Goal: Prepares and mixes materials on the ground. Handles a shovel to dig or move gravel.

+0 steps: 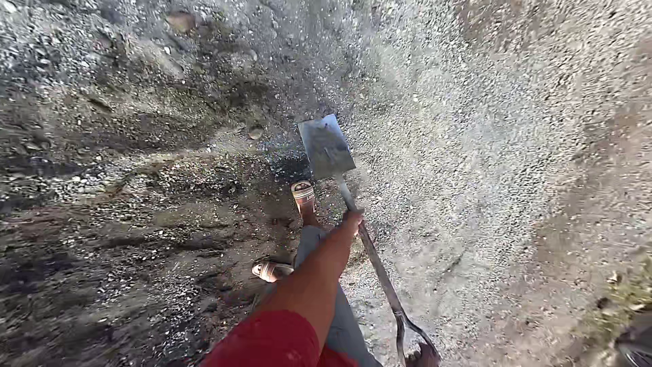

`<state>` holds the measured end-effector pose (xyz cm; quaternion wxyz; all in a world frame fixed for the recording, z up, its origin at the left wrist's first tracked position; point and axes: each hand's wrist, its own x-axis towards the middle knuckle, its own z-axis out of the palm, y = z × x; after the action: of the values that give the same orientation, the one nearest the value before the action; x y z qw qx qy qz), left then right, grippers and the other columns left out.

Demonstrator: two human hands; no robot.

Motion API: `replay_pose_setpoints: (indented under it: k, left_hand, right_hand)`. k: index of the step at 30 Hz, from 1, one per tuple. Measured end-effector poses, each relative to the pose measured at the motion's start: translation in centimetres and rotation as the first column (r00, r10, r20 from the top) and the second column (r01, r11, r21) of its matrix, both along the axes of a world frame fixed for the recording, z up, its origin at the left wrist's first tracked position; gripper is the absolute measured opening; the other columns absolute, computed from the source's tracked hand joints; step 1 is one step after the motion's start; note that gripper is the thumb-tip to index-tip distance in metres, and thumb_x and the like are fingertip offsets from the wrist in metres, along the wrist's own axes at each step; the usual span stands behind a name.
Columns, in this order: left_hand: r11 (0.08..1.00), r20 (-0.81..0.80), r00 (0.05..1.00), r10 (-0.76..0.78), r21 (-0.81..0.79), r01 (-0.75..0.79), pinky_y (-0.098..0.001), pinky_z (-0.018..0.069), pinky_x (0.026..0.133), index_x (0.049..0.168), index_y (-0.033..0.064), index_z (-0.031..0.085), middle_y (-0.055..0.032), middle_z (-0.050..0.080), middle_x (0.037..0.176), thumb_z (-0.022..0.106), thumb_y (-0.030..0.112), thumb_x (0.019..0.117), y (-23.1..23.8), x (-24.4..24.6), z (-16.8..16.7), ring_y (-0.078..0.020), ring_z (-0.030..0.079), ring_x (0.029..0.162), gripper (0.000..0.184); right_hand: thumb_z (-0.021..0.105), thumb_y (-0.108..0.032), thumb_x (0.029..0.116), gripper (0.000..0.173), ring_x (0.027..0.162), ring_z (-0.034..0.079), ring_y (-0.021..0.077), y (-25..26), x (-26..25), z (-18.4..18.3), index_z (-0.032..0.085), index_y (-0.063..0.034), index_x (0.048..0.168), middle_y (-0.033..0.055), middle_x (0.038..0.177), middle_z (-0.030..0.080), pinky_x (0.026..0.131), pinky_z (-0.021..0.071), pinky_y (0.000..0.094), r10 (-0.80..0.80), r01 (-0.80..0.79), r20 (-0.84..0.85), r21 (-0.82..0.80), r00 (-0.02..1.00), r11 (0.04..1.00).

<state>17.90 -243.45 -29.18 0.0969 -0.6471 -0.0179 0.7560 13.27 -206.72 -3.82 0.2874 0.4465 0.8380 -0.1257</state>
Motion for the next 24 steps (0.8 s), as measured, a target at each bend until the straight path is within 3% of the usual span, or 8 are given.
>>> replay_pose_setpoints:
  k: [2,4,6,8,11,13,18,24]
  left_hand:
    - [0.990,0.013,0.998,-0.060,-0.124,0.062,-0.0356,0.0536,0.071,0.134,-0.0004,0.053,-0.0119,0.060,0.099,0.059,0.030,0.1062,-8.9,2.0,-3.8,-0.0190,0.059,0.077,0.042]
    - [0.960,0.069,0.994,-0.085,-0.261,0.100,-0.0400,0.0559,0.077,0.138,0.0001,0.053,-0.0154,0.063,0.107,0.058,0.034,0.1061,-16.6,4.1,-8.1,-0.0225,0.063,0.085,0.047]
    - [0.931,0.141,0.988,-0.058,-0.350,0.105,-0.0390,0.0557,0.072,0.134,0.0000,0.055,-0.0130,0.063,0.100,0.058,0.032,0.1052,-21.6,5.3,-10.5,-0.0216,0.062,0.080,0.043]
    - [0.916,0.172,0.985,-0.012,-0.394,0.080,-0.0367,0.0565,0.067,0.127,0.0000,0.057,-0.0107,0.061,0.094,0.060,0.025,0.1020,-23.9,5.9,-9.9,-0.0199,0.062,0.074,0.036]
    - [0.904,0.131,0.988,0.083,-0.428,-0.019,-0.0359,0.0561,0.064,0.117,0.0020,0.059,-0.0078,0.059,0.086,0.060,0.025,0.1025,-23.5,7.0,-6.8,-0.0186,0.061,0.069,0.027]
    - [0.874,0.056,0.981,0.186,-0.466,-0.139,-0.0348,0.0556,0.063,0.120,0.0039,0.056,-0.0064,0.057,0.085,0.059,0.027,0.1048,-23.2,8.0,-3.6,-0.0173,0.059,0.067,0.028]
    - [0.804,0.062,0.904,0.423,-0.486,-0.343,-0.0367,0.0558,0.060,0.116,0.0060,0.056,-0.0053,0.056,0.080,0.062,0.029,0.1034,-18.6,12.5,6.6,-0.0178,0.058,0.062,0.027]
    - [0.620,0.102,0.682,0.724,-0.530,-0.578,-0.0365,0.0562,0.060,0.109,-0.0006,0.056,-0.0090,0.056,0.079,0.057,0.023,0.1066,-9.7,21.7,14.4,-0.0192,0.058,0.062,0.024]
  right_hand:
    - [0.052,-0.041,0.1041,0.027,0.045,0.043,0.0100,-6.1,1.8,-8.4,0.052,-0.0143,0.102,-0.0035,0.062,0.043,0.044,0.0457,0.0316,-0.020,0.005,-0.112,-0.127,0.993,0.992]
    - [0.055,-0.038,0.1036,0.024,0.041,0.040,0.0088,-14.5,3.6,-13.7,0.052,-0.0144,0.099,-0.0045,0.058,0.040,0.039,0.0423,0.0295,-0.068,0.035,-0.126,-0.248,0.990,0.968]
    - [0.057,-0.037,0.1025,0.025,0.043,0.043,0.0110,-19.8,5.0,-16.2,0.053,-0.0126,0.100,-0.0024,0.060,0.044,0.041,0.0454,0.0316,-0.098,0.060,-0.114,-0.294,0.989,0.954]
    - [0.059,-0.035,0.1022,0.025,0.043,0.046,0.0122,-21.4,5.6,-17.4,0.052,-0.0112,0.101,-0.0010,0.061,0.046,0.042,0.0474,0.0328,-0.101,0.051,-0.143,-0.320,0.985,0.946]
    - [0.060,-0.034,0.1022,0.025,0.041,0.047,0.0118,-20.3,4.9,-17.2,0.051,-0.0105,0.100,-0.0009,0.058,0.046,0.041,0.0484,0.0323,-0.073,0.003,-0.206,-0.322,0.976,0.947]
    - [0.061,-0.034,0.1020,0.026,0.042,0.048,0.0117,-19.8,3.3,-16.4,0.053,-0.0100,0.102,-0.0007,0.059,0.047,0.042,0.0496,0.0327,-0.029,-0.053,-0.231,-0.341,0.973,0.939]
    - [0.061,-0.031,0.1031,0.024,0.040,0.048,0.0115,-17.3,-1.5,-10.8,0.052,-0.0089,0.103,-0.0010,0.057,0.048,0.040,0.0484,0.0319,0.120,-0.206,-0.226,-0.410,0.967,0.889]
    - [0.061,-0.030,0.1037,0.024,0.040,0.050,0.0119,-17.4,-5.3,-4.2,0.055,-0.0066,0.099,-0.0010,0.054,0.049,0.041,0.0502,0.0330,0.484,-0.515,-0.197,-0.475,0.853,0.714]
